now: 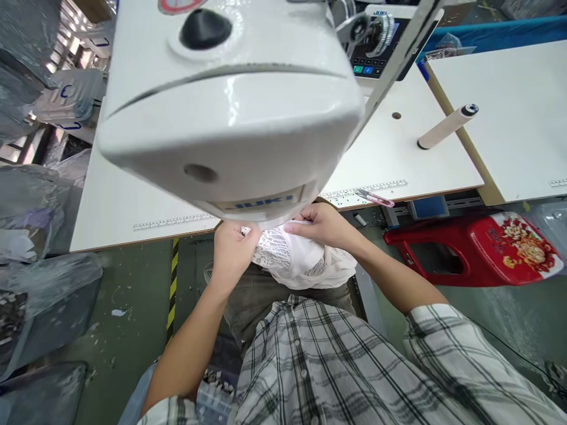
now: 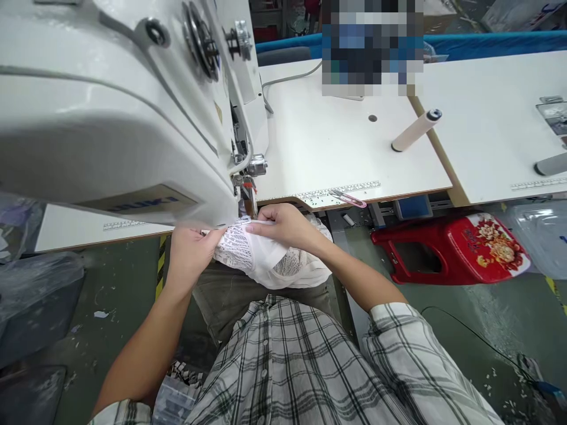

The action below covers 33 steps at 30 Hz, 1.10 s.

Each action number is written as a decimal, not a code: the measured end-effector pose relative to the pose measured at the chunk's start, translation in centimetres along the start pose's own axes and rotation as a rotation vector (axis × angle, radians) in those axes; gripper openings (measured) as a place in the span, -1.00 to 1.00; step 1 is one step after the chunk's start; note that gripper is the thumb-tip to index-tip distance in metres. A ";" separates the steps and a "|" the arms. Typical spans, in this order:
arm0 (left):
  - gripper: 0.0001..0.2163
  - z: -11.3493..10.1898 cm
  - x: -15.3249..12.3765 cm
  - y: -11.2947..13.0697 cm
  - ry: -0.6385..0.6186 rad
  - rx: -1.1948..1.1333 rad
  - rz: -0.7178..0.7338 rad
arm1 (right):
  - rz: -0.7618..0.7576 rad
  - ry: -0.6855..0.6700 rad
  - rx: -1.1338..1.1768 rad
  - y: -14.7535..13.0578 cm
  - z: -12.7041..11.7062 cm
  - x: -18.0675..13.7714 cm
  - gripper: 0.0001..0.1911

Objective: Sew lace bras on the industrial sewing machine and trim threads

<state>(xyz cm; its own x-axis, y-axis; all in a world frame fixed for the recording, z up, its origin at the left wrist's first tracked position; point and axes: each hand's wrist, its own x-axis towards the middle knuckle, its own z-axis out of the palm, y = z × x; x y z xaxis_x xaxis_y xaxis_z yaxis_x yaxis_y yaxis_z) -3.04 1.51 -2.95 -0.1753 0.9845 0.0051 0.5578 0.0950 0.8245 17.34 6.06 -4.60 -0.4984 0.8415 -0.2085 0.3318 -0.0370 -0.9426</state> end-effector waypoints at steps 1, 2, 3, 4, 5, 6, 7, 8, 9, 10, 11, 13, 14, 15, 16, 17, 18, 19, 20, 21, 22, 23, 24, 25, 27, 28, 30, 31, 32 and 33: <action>-0.82 0.0 0.0 -0.1 -0.001 0.005 -0.012 | 0.004 0.003 0.010 0.2 0.0 0.0 -0.46; -0.81 0.0 0.0 -0.1 0.000 0.012 -0.028 | 0.006 0.006 0.022 0.4 0.1 0.1 -0.46; -0.81 0.0 0.0 -0.3 0.000 0.018 -0.042 | 0.007 0.008 0.035 0.6 0.2 0.1 -0.45; -0.81 0.0 -0.1 -0.4 0.005 0.019 -0.049 | 0.005 0.011 0.049 0.8 0.2 0.1 -0.44; -0.82 -0.1 -0.1 -0.7 0.014 0.010 -0.050 | 0.001 0.015 0.062 1.1 0.3 0.1 -0.43; -0.84 -0.1 -0.2 -1.1 0.030 -0.007 -0.044 | -0.003 0.021 0.071 1.3 0.3 0.0 -0.43; -0.84 -0.1 -0.4 -1.6 0.052 -0.031 -0.031 | -0.006 0.027 0.079 1.6 0.4 -0.1 -0.42; -0.84 -0.1 -0.6 -2.3 0.083 -0.057 -0.015 | -0.005 0.034 0.086 1.8 0.4 -0.2 -0.42; -0.84 0.1 -1.0 -3.1 0.125 -0.083 0.001 | -0.001 0.042 0.090 2.1 0.4 -0.4 -0.42; -0.81 0.3 -1.5 -4.1 0.174 -0.105 0.015 | 0.003 0.053 0.094 2.3 0.4 -0.6 -0.41; -0.76 0.6 -2.2 -5.2 0.220 -0.125 0.030 | 0.009 0.064 0.098 2.6 0.4 -0.8 -0.41; -0.60 1.6 -4.0 -7.6 0.282 -0.164 0.073 | 0.019 0.092 0.103 3.2 0.4 -1.3 -0.41; -0.51 2.3 -5.0 -8.9 0.268 -0.177 0.105 | 0.023 0.106 0.107 3.5 0.5 -1.5 -0.41; -0.40 3.2 -6.0 -10.1 0.231 -0.174 0.153 | 0.027 0.115 0.112 3.9 0.5 -1.7 -0.41; -0.28 4.1 -7.0 -11.2 0.187 -0.152 0.204 | 0.033 0.122 0.117 4.3 0.5 -1.9 -0.40; -0.18 5.2 -7.9 -12.3 0.142 -0.114 0.233 | 0.037 0.125 0.119 4.6 0.6 -2.1 -0.39; -0.10 6.3 -8.7 -13.2 0.123 -0.060 0.246 | 0.038 0.128 0.118 5.0 0.6 -2.2 -0.39; -0.05 7.3 -9.2 -13.9 0.125 -0.003 0.245 | 0.037 0.131 0.117 5.3 0.7 -2.3 -0.38; -0.03 8.4 -9.6 -14.6 0.137 0.047 0.239 | 0.036 0.134 0.115 5.6 0.8 -2.4 -0.38; -0.04 9.3 -9.7 -15.1 0.158 0.087 0.228 | 0.034 0.140 0.114 5.8 0.8 -2.5 -0.38; -0.07 10.2 -9.6 -15.6 0.174 0.115 0.216 | 0.034 0.149 0.113 6.0 0.8 -2.6 -0.38; -0.11 10.8 -9.4 -16.0 0.183 0.129 0.205 | 0.035 0.160 0.113 6.2 0.8 -2.7 -0.38; -0.17 11.3 -9.0 -16.3 0.184 0.135 0.197 | 0.037 0.170 0.112 6.3 0.7 -2.9 -0.38; -0.23 11.6 -8.6 -16.6 0.179 0.136 0.194 | 0.037 0.179 0.109 6.4 0.7 -3.0 -0.38; -0.33 11.7 -7.8 -17.0 0.166 0.133 0.199 | 0.030 0.197 0.100 6.6 0.4 -3.5 -0.37; -0.38 11.6 -7.5 -17.2 0.163 0.132 0.205 | 0.025 0.207 0.092 6.7 0.2 -3.7 -0.36; -0.44 11.2 -6.8 -17.5 0.162 0.130 0.217 | 0.023 0.234 0.064 7.0 -0.1 -4.1 -0.35; -0.46 11.0 -6.5 -17.6 0.162 0.127 0.224 | 0.026 0.251 0.045 7.2 -0.2 -4.3 -0.34; -0.48 10.8 -6.3 -17.7 0.161 0.124 0.230 | 0.028 0.271 0.025 7.4 -0.3 -4.4 -0.34; -0.49 10.6 -5.9 -17.8 0.161 0.120 0.238 | 0.027 0.291 0.003 7.6 -0.4 -4.4 -0.34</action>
<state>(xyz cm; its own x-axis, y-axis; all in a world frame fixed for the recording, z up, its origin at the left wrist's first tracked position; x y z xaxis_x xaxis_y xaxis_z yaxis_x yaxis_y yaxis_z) -3.32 -4.48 -23.69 -0.1495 0.9459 0.2879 0.6884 -0.1094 0.7170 22.34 2.25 -10.70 -0.2388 0.9594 -0.1504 0.3392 -0.0627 -0.9386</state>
